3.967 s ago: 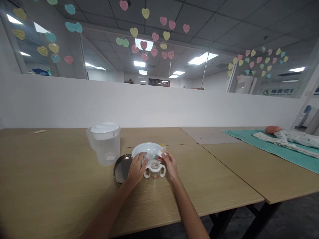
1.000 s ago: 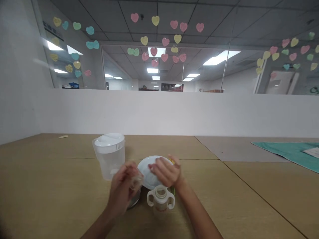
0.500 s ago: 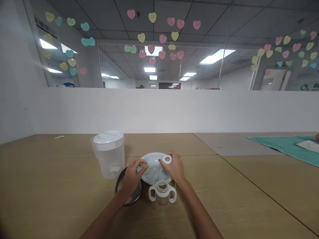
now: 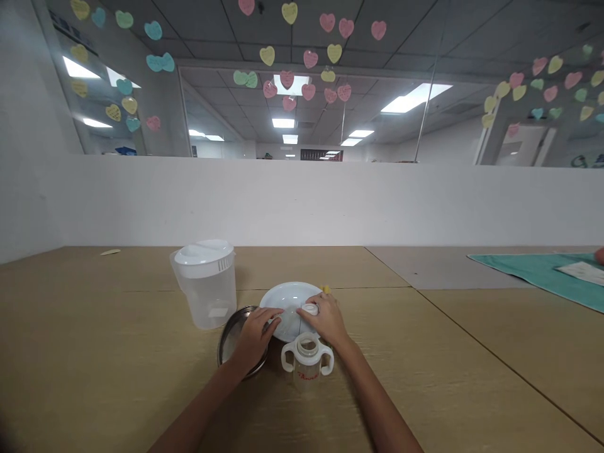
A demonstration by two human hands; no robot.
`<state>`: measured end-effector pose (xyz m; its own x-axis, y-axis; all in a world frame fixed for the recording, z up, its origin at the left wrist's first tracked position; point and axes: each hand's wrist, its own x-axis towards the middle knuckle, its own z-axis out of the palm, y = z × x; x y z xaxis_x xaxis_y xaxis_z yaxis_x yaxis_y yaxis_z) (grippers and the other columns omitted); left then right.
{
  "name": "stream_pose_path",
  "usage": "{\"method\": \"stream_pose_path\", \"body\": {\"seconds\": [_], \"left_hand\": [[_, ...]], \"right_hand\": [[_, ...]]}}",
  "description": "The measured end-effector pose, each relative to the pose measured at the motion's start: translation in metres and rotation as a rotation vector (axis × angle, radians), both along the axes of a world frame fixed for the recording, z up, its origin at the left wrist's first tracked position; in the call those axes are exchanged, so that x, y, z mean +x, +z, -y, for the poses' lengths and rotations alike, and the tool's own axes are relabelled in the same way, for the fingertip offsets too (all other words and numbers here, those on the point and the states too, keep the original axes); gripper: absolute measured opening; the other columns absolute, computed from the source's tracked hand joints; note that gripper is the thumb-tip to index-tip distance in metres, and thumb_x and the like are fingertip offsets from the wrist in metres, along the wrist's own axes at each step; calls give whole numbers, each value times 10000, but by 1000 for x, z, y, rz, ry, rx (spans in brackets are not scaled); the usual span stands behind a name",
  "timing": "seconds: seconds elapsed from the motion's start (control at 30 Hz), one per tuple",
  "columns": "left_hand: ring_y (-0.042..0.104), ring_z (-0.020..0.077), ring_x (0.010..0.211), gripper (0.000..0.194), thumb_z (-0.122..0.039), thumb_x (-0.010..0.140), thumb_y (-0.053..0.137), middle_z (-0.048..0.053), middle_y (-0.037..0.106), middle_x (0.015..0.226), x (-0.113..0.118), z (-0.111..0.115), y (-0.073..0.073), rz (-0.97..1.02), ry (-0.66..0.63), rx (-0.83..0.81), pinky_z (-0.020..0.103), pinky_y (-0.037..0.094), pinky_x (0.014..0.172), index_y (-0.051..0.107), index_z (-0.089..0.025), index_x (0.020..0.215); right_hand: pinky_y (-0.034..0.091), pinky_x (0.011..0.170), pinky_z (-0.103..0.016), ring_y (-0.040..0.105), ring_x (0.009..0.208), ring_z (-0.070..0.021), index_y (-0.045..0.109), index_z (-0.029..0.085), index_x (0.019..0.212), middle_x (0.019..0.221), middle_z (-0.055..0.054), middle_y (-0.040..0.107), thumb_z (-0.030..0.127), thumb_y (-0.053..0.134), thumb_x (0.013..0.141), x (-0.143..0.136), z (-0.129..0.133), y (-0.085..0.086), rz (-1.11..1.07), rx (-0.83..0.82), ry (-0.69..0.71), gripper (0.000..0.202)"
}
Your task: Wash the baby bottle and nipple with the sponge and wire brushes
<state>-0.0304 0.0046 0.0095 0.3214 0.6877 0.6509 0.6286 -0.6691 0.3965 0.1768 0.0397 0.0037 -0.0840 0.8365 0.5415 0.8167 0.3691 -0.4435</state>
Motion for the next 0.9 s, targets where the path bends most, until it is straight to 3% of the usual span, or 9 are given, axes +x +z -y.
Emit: {"method": "stream_pose_path", "body": {"seconds": [0.33,0.47,0.53,0.67,0.77,0.9], "left_hand": [[501,218,1097,342,-338,922,334,50,641,1104,-2,8,1,-216,87,0,460,288,963,548,-241,1171],[461,221,1163,345,-334,907,367,59,592,1200,-10,8,4,-192,126,107,447,253,997,507,-241,1208],[448,228,1181,324,-308,890,397,71,563,1236,-20,7,7,-112,247,242,457,195,1030,520,-242,1183],[405,280,1212,263,-303,846,453,130,511,1252,-46,1,13,175,637,485,500,130,1045,565,-195,1058],[340,313,1248,464,-394,825,477,184,394,1333,-64,-6,15,404,861,479,513,202,1011,434,-145,1213],[266,368,1276,864,-577,721,557,230,294,1386,-75,-16,14,538,1003,314,559,219,994,202,-118,1361]], "right_hand": [[337,885,-324,589,904,-212,694,207,773,861,-42,692,294,510,745,1,9,5,49,-258,24,206],[315,886,-330,587,879,-201,694,203,812,853,-42,689,270,472,755,2,11,6,93,-276,35,239],[303,885,-341,583,872,-199,691,203,816,856,-45,686,277,454,769,2,12,6,110,-279,39,253],[283,884,-368,570,873,-206,683,200,737,840,-59,682,267,432,771,1,14,6,160,-283,2,262],[280,885,-371,561,896,-216,683,189,711,847,-75,681,257,441,753,0,14,6,171,-280,-10,256],[276,895,-373,563,892,-222,683,186,672,839,-67,686,257,440,747,1,13,6,174,-295,5,264]]}}
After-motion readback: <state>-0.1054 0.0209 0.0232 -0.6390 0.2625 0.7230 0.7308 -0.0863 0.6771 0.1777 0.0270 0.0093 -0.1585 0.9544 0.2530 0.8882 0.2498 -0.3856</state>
